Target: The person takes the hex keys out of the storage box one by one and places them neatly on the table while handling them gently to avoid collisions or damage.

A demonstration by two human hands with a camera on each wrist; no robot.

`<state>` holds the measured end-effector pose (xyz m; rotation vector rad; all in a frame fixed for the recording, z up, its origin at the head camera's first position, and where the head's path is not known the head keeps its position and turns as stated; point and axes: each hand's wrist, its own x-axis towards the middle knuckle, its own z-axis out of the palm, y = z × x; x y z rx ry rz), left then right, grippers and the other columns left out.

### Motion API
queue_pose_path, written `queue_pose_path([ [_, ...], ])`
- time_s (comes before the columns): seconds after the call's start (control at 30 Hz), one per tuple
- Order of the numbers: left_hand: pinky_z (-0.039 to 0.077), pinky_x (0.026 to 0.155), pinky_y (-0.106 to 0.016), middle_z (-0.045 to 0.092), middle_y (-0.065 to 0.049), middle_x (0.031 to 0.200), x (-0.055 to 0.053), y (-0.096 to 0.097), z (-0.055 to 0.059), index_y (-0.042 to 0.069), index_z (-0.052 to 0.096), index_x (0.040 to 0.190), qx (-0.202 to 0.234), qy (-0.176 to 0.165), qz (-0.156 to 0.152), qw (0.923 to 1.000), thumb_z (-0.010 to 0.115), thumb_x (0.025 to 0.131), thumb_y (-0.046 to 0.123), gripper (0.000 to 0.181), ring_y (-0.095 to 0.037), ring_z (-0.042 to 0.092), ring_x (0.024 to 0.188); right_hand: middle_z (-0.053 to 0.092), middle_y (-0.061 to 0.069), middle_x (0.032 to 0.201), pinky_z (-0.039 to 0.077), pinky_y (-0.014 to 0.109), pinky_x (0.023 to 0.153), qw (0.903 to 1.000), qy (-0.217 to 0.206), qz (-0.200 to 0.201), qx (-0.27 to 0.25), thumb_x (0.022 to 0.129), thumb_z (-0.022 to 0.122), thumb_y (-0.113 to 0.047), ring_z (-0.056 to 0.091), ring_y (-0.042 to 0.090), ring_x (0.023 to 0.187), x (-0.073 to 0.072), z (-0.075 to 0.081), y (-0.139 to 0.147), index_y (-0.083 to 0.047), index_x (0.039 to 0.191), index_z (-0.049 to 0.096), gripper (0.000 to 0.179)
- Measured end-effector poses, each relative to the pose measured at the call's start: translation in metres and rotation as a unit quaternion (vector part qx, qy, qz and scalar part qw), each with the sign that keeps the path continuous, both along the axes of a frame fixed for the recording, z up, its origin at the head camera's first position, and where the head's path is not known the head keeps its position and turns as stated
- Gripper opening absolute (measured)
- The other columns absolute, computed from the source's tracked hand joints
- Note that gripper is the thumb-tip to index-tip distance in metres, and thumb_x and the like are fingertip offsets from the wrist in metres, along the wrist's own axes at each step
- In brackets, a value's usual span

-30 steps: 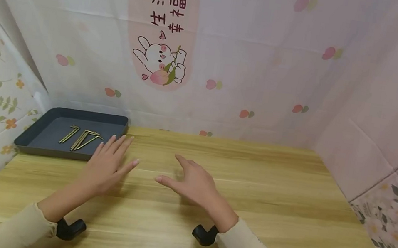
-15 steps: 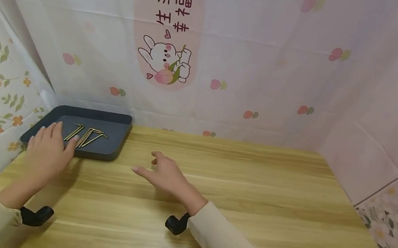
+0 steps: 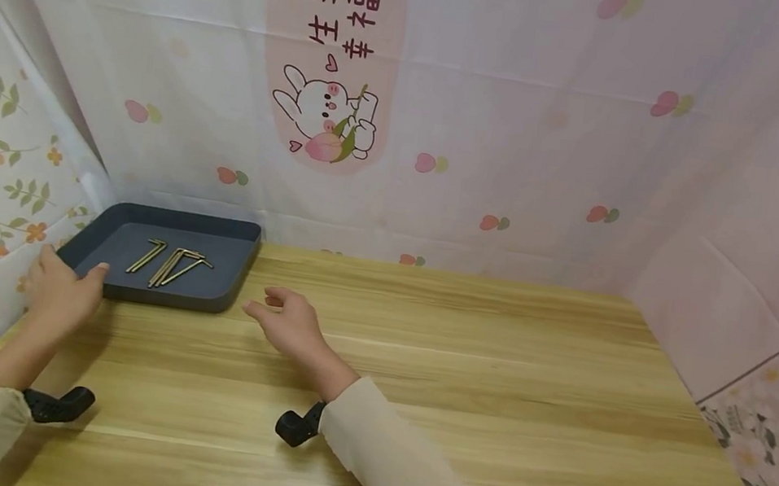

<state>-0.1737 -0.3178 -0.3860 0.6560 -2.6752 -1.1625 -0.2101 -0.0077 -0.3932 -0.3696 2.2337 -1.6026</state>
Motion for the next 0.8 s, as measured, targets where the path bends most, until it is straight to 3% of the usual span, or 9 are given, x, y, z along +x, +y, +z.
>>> queue_pose_path([
  [0.17,0.002,0.121,-0.069,-0.028,-0.035,0.16,-0.002,-0.003,0.001,-0.008,-0.03,0.151,0.059,0.0,0.026,0.9979,0.03,0.106,0.036,0.087,-0.054,-0.024,0.149,0.052,0.014,0.151,0.058,0.036,0.095,0.9988,-0.027,-0.028,-0.029,0.099,0.064,-0.036,0.063,0.028,0.126,-0.003,-0.003,-0.021,-0.007,0.151,0.047,0.062],
  [0.3,0.008,0.124,-0.063,-0.026,-0.033,0.16,-0.005,-0.003,0.002,-0.003,-0.031,0.153,0.106,0.004,0.065,0.9922,0.031,0.105,0.035,0.087,-0.052,-0.015,0.152,0.051,0.013,0.153,0.055,0.039,0.101,0.9974,-0.033,-0.053,-0.037,0.098,0.065,-0.036,0.057,0.027,0.134,-0.005,-0.004,-0.034,-0.008,0.152,0.046,0.064],
  [0.43,0.012,0.127,-0.054,-0.018,-0.027,0.162,-0.008,-0.001,0.001,-0.001,-0.028,0.154,0.146,0.023,0.112,0.9827,0.033,0.104,0.033,0.087,-0.047,0.0,0.154,0.053,0.012,0.152,0.052,0.042,0.106,0.9962,-0.028,-0.075,-0.034,0.098,0.066,-0.034,0.052,0.027,0.139,-0.008,-0.006,-0.044,-0.008,0.151,0.047,0.062],
  [0.5,0.01,0.128,-0.05,-0.019,-0.025,0.163,-0.01,0.0,0.001,0.0,-0.028,0.155,0.17,0.027,0.132,0.9761,0.031,0.104,0.034,0.084,-0.044,0.0,0.155,0.054,0.012,0.15,0.052,0.04,0.105,0.9949,-0.034,-0.081,-0.048,0.098,0.066,-0.033,0.054,0.027,0.138,-0.011,-0.008,-0.047,-0.007,0.151,0.048,0.061],
  [0.6,0.007,0.13,-0.044,-0.016,-0.02,0.166,-0.015,0.002,0.001,0.002,-0.02,0.158,0.215,0.048,0.175,0.9597,0.027,0.105,0.034,0.078,-0.036,-0.001,0.157,0.053,0.013,0.151,0.054,0.037,0.103,0.9906,-0.057,-0.089,-0.087,0.098,0.067,-0.03,0.057,0.027,0.134,-0.015,-0.012,-0.05,-0.005,0.15,0.048,0.061],
  [0.8,0.011,0.127,-0.023,-0.004,-0.004,0.17,-0.021,0.0,0.003,0.011,-0.005,0.163,0.348,0.098,0.241,0.9009,0.025,0.106,0.028,0.066,-0.014,0.003,0.157,0.048,0.015,0.154,0.051,0.039,0.107,0.9842,-0.079,-0.09,-0.13,0.098,0.066,-0.024,0.052,0.029,0.139,-0.021,-0.016,-0.055,-0.002,0.153,0.043,0.063],
])
